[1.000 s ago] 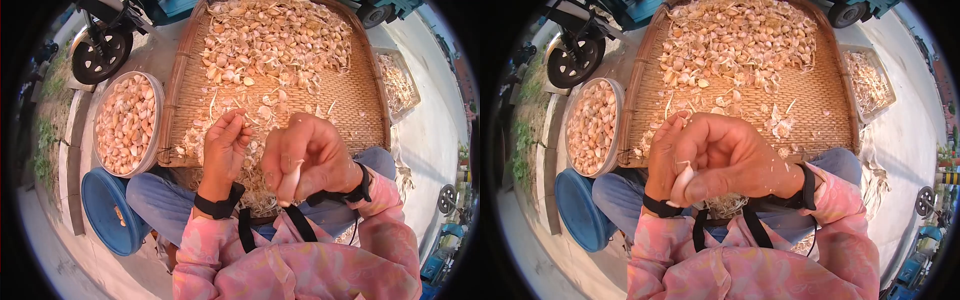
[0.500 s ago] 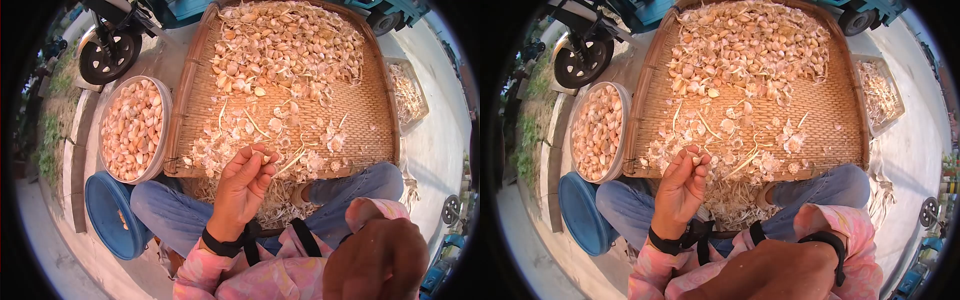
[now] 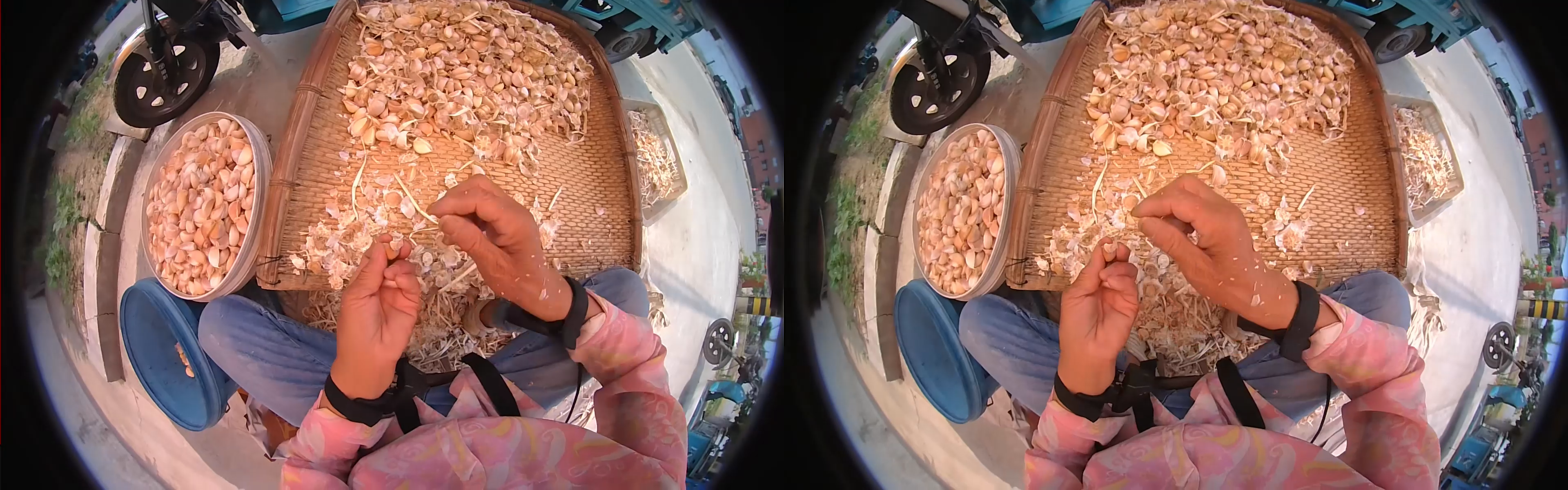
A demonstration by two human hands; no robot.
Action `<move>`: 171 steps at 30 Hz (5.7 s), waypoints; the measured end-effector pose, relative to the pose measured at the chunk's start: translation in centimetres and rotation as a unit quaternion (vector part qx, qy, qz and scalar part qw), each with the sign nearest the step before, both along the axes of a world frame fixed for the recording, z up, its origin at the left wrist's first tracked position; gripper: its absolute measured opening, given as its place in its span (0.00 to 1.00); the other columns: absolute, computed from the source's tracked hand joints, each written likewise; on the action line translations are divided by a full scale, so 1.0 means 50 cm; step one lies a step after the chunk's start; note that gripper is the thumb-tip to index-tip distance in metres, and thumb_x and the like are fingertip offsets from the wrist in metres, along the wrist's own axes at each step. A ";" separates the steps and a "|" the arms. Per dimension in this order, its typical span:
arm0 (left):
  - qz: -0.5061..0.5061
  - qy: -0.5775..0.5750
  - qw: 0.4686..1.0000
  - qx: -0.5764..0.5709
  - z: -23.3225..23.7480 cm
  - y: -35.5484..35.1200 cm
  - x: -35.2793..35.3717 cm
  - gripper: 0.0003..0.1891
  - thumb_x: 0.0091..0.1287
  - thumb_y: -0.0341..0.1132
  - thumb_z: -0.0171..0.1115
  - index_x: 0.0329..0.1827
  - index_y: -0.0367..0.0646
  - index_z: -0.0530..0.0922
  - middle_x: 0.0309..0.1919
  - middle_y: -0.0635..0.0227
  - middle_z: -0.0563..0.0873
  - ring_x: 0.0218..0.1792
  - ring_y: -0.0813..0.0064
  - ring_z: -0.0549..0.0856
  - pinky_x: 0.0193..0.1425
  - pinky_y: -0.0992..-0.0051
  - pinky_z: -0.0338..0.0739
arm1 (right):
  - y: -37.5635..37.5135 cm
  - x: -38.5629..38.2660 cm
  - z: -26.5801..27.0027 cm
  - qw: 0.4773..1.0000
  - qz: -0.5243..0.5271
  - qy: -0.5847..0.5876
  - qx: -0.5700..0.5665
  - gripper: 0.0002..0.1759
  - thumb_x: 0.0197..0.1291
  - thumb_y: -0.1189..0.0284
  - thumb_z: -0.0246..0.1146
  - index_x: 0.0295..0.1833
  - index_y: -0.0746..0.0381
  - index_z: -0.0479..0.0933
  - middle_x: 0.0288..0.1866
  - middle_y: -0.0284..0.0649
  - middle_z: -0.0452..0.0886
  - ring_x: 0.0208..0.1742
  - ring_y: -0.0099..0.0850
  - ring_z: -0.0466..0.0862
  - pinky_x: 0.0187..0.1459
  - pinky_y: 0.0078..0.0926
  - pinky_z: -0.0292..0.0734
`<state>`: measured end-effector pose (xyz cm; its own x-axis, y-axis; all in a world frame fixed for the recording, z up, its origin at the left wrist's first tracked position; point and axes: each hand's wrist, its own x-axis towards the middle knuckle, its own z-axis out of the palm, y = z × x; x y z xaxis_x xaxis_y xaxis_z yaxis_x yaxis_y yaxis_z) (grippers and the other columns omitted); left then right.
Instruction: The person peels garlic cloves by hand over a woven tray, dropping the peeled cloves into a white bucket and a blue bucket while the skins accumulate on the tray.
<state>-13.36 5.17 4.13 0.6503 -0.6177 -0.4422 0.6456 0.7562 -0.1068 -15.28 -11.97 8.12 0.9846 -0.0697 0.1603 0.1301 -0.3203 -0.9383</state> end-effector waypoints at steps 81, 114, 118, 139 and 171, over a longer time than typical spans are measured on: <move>-0.189 -0.481 0.699 0.494 -0.017 -0.075 0.053 0.08 0.63 0.32 0.61 0.37 0.35 0.77 0.31 0.66 0.83 0.29 0.82 0.82 0.34 0.85 0.76 | -0.037 -0.008 -0.105 0.986 0.014 -0.081 -0.142 0.12 0.49 0.71 0.67 0.35 0.65 0.71 0.28 0.43 0.76 0.27 0.35 0.78 0.29 0.28 0.72; -0.129 -0.168 0.974 0.080 0.046 -0.020 -0.007 0.14 0.68 0.27 0.50 0.56 0.35 0.68 0.56 0.47 0.73 0.40 0.79 0.81 0.45 0.84 0.79 | 0.066 -0.157 0.245 0.799 0.181 -0.211 0.533 0.04 0.42 0.87 0.66 0.26 0.71 0.78 0.33 0.54 0.80 0.29 0.35 0.83 0.31 0.21 0.84; -0.127 -0.159 0.976 0.075 0.046 -0.019 -0.013 0.14 0.69 0.28 0.49 0.57 0.35 0.69 0.57 0.47 0.72 0.40 0.80 0.80 0.46 0.83 0.78 | 0.056 -0.141 0.248 0.822 0.202 -0.173 0.503 0.04 0.44 0.86 0.66 0.25 0.69 0.78 0.33 0.51 0.81 0.30 0.35 0.84 0.32 0.20 0.85; -0.035 -0.127 0.981 0.145 0.047 -0.010 -0.014 0.14 0.68 0.28 0.50 0.56 0.38 0.68 0.51 0.55 0.77 0.42 0.76 0.80 0.56 0.70 0.76 | -0.003 -0.027 0.035 0.826 -0.018 0.142 0.545 0.09 0.59 0.80 0.58 0.46 0.64 0.71 0.42 0.41 0.79 0.42 0.28 0.82 0.44 0.20 0.80; 0.207 -0.289 0.866 -0.352 0.311 0.065 -0.088 0.08 0.66 0.23 0.51 0.39 0.22 0.73 0.30 0.42 0.80 0.27 0.59 0.84 0.25 0.70 0.79 | 0.112 0.223 -0.118 0.904 0.159 -0.021 -0.397 0.09 0.54 0.73 0.60 0.41 0.63 0.73 0.32 0.44 0.75 0.33 0.41 0.78 0.32 0.37 0.72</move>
<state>-17.78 8.44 19.67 0.8673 -0.2628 0.4227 0.4341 0.8150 -0.3838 -4.14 -6.39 2.21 0.9263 0.3695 0.0736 0.3646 -0.8301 -0.4219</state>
